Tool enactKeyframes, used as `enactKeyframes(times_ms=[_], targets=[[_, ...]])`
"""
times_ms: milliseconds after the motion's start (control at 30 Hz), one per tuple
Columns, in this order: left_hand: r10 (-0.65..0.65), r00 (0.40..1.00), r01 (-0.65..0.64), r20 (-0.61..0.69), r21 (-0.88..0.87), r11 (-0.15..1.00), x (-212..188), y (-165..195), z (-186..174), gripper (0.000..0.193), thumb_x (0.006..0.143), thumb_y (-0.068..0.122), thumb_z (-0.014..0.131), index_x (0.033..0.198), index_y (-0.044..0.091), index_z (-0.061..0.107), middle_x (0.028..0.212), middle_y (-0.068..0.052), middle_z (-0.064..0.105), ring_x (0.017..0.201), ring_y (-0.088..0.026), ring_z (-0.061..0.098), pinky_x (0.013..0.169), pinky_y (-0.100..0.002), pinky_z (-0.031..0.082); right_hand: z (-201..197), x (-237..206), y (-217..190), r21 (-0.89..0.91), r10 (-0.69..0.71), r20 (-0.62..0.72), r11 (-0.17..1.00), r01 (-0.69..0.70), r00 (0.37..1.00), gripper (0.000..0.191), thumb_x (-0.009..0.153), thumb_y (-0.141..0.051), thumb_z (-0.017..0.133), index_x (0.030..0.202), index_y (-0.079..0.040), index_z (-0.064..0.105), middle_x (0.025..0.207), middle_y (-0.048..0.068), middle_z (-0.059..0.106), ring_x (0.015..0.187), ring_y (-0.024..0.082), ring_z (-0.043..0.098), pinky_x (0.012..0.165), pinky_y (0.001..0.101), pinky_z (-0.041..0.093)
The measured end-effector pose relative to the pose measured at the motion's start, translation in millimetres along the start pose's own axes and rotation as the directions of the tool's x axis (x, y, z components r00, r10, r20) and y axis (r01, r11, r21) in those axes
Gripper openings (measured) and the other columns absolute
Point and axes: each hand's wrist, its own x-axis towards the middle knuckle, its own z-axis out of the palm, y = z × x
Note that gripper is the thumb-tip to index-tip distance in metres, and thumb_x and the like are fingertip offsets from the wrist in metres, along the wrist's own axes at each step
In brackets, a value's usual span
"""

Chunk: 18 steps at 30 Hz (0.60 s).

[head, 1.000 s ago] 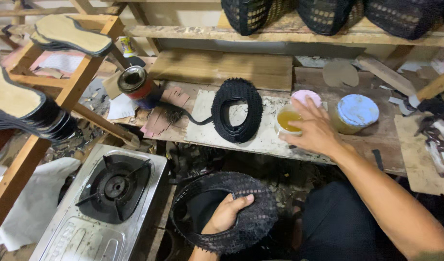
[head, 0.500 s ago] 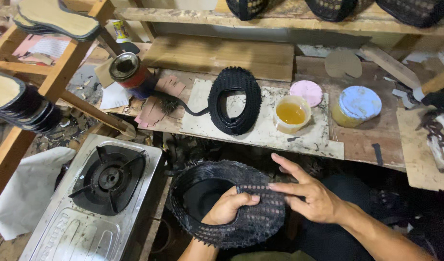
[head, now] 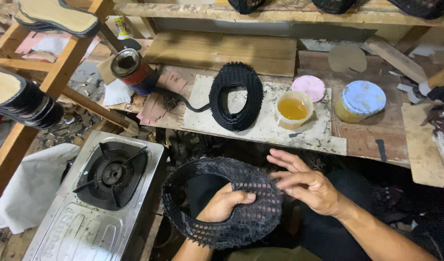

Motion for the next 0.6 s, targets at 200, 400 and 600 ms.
enactKeyframes(times_ms=[200,400,600], targets=[[0.085,0.996,-0.085,0.011,0.027,0.996,6.2,11.0,1.9,0.038,0.092,0.005,0.053,0.125,-0.01,0.063,0.114,-0.018,0.073,0.101,-0.025,0.072,0.092,-0.036,0.058,9.1,-2.7,4.3,-0.324,-0.173,-0.063,0.935,0.144,0.983,0.046,0.078,0.015,0.062,0.116,-0.007,0.076,0.166,0.02,0.03,0.153,0.038,0.034,0.117,0.051,0.045],[0.09,0.996,-0.091,0.027,0.034,0.995,10.0,10.6,-4.5,0.038,0.093,0.005,0.051,0.125,-0.011,0.063,0.114,-0.018,0.073,0.099,-0.025,0.072,0.089,-0.036,0.059,11.0,-4.5,3.2,-0.667,-0.29,-0.08,0.727,0.165,0.954,0.047,0.075,0.012,0.067,0.117,-0.009,0.074,0.161,0.023,0.033,0.148,0.039,0.039,0.111,0.0468,0.049],[0.106,0.993,-0.104,-0.051,0.025,0.994,10.9,8.7,-12.7,0.036,0.095,0.005,0.051,0.124,-0.012,0.064,0.112,-0.018,0.074,0.097,-0.024,0.072,0.088,-0.035,0.059,19.4,-5.7,-2.1,-0.777,-0.381,-0.067,0.599,0.191,0.922,0.051,0.074,0.01,0.07,0.118,-0.014,0.073,0.154,0.02,0.04,0.147,0.042,0.039,0.116,0.046,0.045]])
